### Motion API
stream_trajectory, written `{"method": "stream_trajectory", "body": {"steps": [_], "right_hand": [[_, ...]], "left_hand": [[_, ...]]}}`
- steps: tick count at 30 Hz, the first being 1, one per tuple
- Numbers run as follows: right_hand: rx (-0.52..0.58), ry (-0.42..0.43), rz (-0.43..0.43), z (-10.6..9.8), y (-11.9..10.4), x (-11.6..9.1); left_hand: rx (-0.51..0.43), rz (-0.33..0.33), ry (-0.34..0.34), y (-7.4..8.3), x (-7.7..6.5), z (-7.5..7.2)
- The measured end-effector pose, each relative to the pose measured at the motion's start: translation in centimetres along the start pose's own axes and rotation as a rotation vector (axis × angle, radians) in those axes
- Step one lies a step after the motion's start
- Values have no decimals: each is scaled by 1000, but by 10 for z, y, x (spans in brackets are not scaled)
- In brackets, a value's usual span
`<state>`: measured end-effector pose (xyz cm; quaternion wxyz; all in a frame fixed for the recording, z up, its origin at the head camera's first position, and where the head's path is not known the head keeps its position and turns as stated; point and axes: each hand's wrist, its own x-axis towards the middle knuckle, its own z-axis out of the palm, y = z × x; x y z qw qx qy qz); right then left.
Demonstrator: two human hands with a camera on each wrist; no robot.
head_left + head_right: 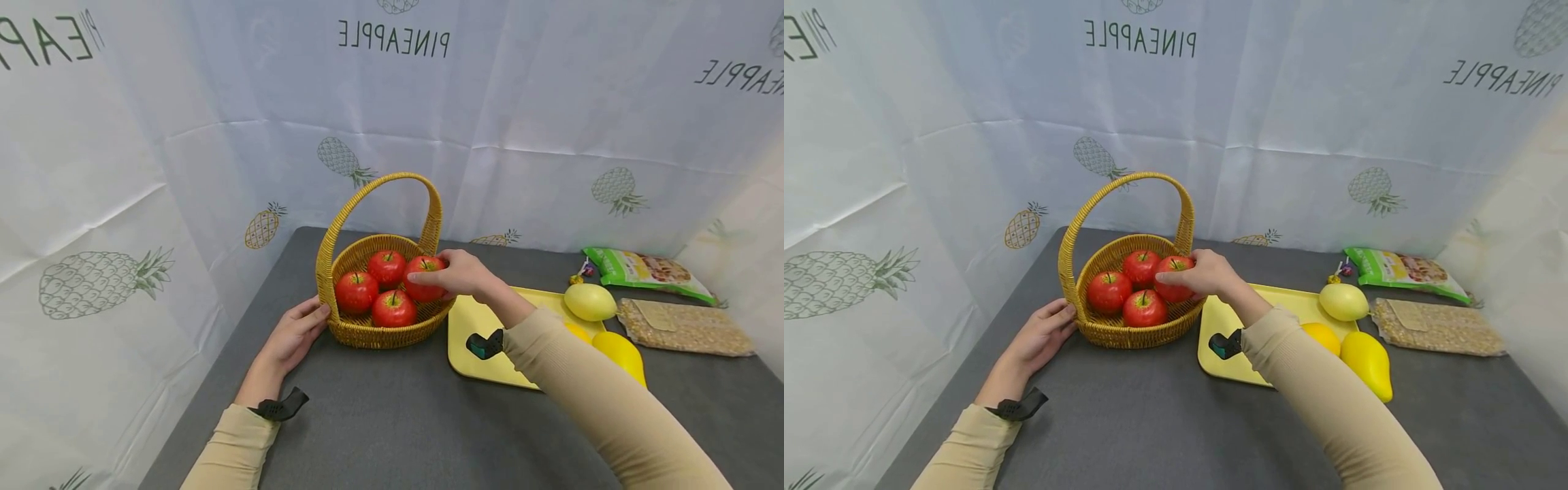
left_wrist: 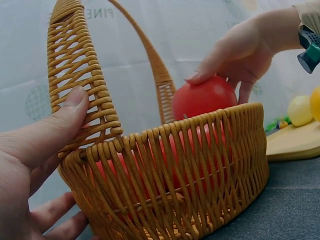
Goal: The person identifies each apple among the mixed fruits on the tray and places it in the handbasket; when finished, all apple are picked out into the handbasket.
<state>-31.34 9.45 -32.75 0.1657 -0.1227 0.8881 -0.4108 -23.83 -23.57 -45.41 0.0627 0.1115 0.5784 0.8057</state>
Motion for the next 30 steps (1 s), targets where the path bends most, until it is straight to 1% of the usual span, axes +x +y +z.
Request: {"method": "stream_trajectory", "body": {"steps": [4, 10, 13, 19, 25, 27, 30], "right_hand": [[-82, 19, 8, -1, -1, 4], [-289, 66, 3, -1, -1, 11], [-344, 81, 9, 0, -3, 13], [-397, 87, 25, 5, -7, 20], [-406, 65, 56, 7, -9, 30], [-398, 45, 61, 7, -9, 33], [-334, -21, 75, 9, -10, 37]], "left_hand": [[6, -13, 8, 1, 0, 1], [6, -8, 0, 1, -1, 2], [4, -6, -1, 0, -2, 2], [-1, -6, 1, 0, -3, 3], [-2, 1, 2, 0, -3, 4], [-1, 5, 1, -1, -3, 3], [-1, 11, -3, -1, -4, 2]]}}
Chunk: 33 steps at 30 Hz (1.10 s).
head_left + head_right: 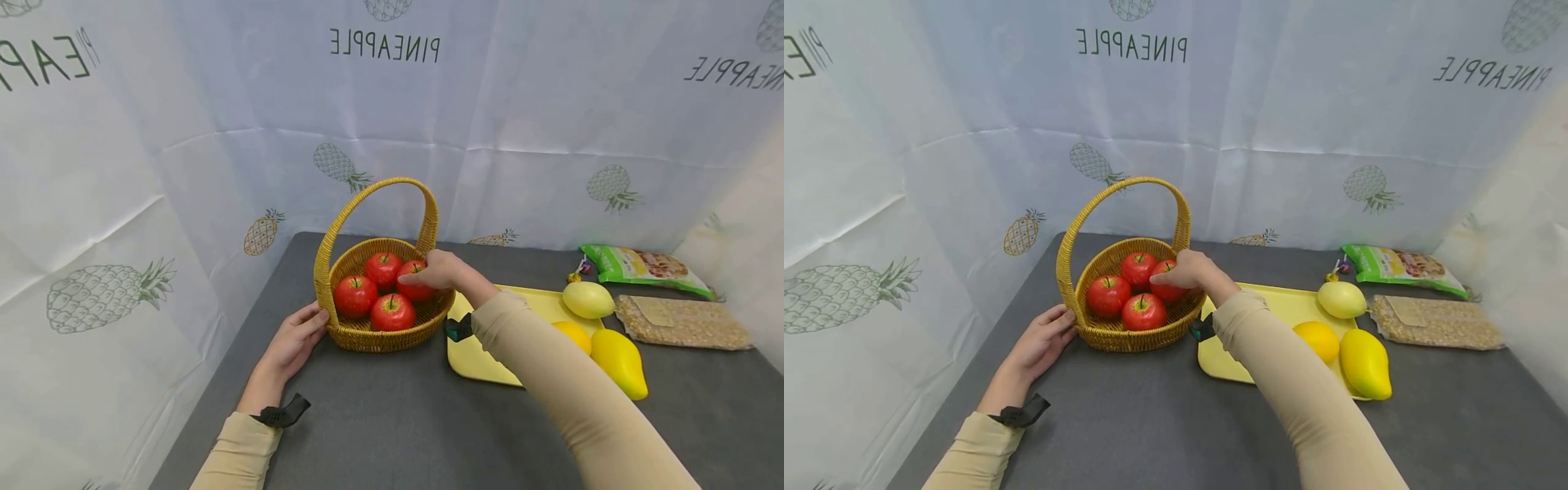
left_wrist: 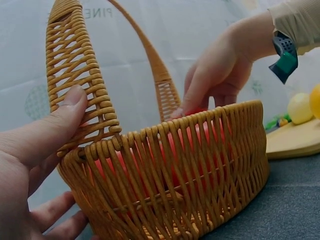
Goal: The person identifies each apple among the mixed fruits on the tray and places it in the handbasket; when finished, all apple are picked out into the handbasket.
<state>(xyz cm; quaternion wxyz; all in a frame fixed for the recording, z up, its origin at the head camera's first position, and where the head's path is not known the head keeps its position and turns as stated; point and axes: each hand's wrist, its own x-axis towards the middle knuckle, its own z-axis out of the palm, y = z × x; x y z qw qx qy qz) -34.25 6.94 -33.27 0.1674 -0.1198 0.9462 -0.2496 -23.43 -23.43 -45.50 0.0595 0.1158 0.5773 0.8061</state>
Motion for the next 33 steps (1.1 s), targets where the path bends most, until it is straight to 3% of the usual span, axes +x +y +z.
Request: {"method": "stream_trajectory", "body": {"steps": [5, 13, 22, 28, 33], "right_hand": [[59, -62, 20, 1, -3, 2], [-162, -27, 16, 9, -7, 1], [-220, -3, -40, 8, -4, -8], [-171, 66, -119, 2, 4, -23], [-43, 141, -232, 7, 15, -40]], "left_hand": [[6, 7, 2, 0, -1, 0], [9, -9, 25, 0, 0, 0], [6, 5, 24, 0, 0, 4], [2, 5, 15, -1, 2, 6], [32, 18, 26, 1, -3, 3]]}}
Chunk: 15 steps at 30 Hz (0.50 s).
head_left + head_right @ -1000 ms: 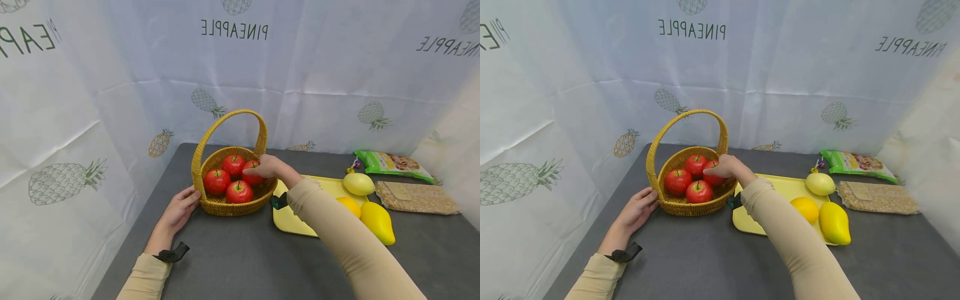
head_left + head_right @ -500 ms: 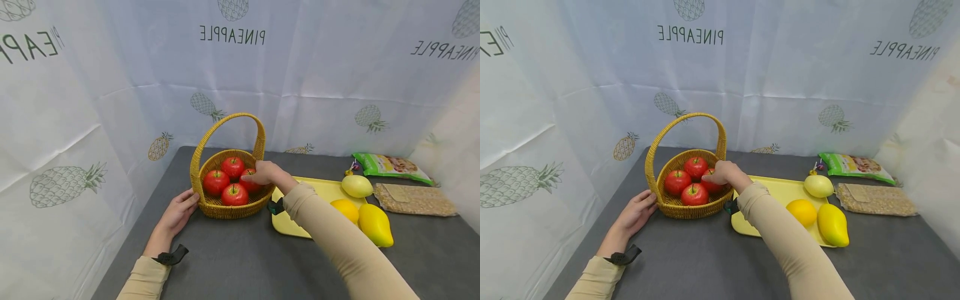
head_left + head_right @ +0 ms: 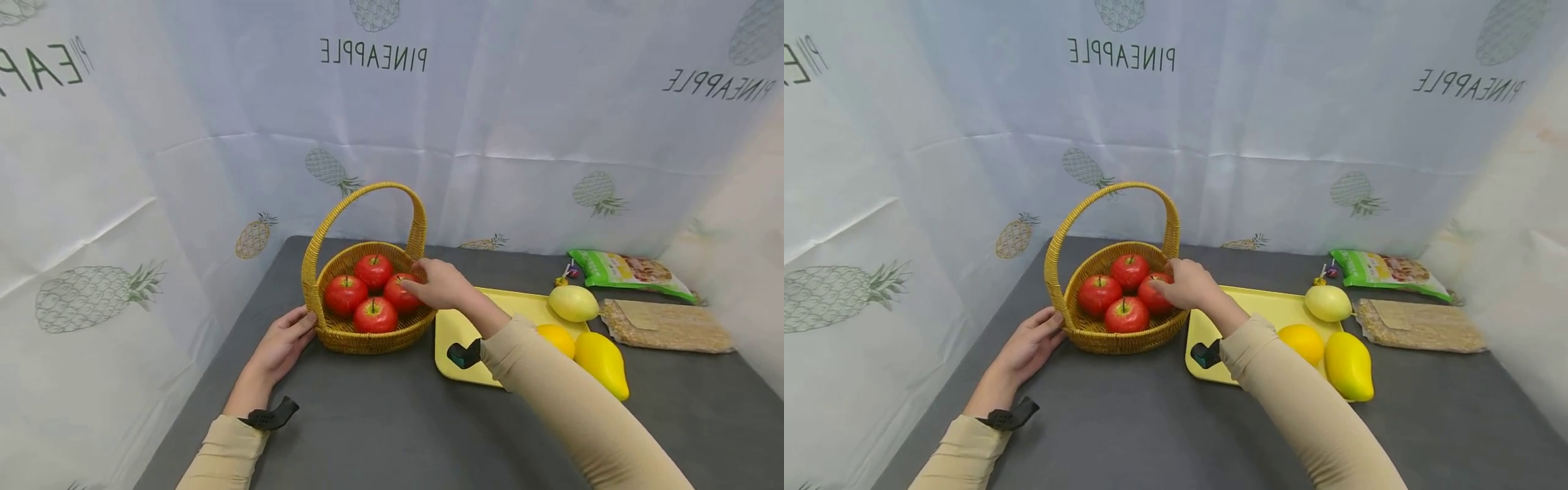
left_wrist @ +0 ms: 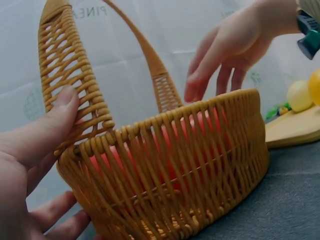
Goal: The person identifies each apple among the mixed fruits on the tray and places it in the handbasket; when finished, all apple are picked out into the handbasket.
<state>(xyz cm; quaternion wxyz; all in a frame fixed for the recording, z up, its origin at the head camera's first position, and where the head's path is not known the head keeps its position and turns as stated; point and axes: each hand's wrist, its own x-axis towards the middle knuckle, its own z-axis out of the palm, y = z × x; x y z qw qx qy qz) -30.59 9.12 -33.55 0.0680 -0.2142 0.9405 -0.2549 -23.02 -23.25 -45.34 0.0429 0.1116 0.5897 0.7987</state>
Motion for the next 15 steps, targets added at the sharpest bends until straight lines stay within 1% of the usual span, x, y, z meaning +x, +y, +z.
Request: {"method": "stream_trajectory", "body": {"steps": [3, 5, 7, 10, 15], "right_hand": [[74, 58, -57, 3, 3, -15], [103, 102, -85, 3, 6, -26], [116, 145, -104, 1, 11, -37], [114, 205, -107, -3, 18, -51], [77, 258, -69, -3, 29, -65]], "left_hand": [[38, -17, 43, 5, -6, 0], [98, -35, 81, 8, -12, 5], [186, -48, 124, 11, -18, 11], [369, -32, 175, 14, -30, 21], [781, 52, 273, 23, -54, 36]]}}
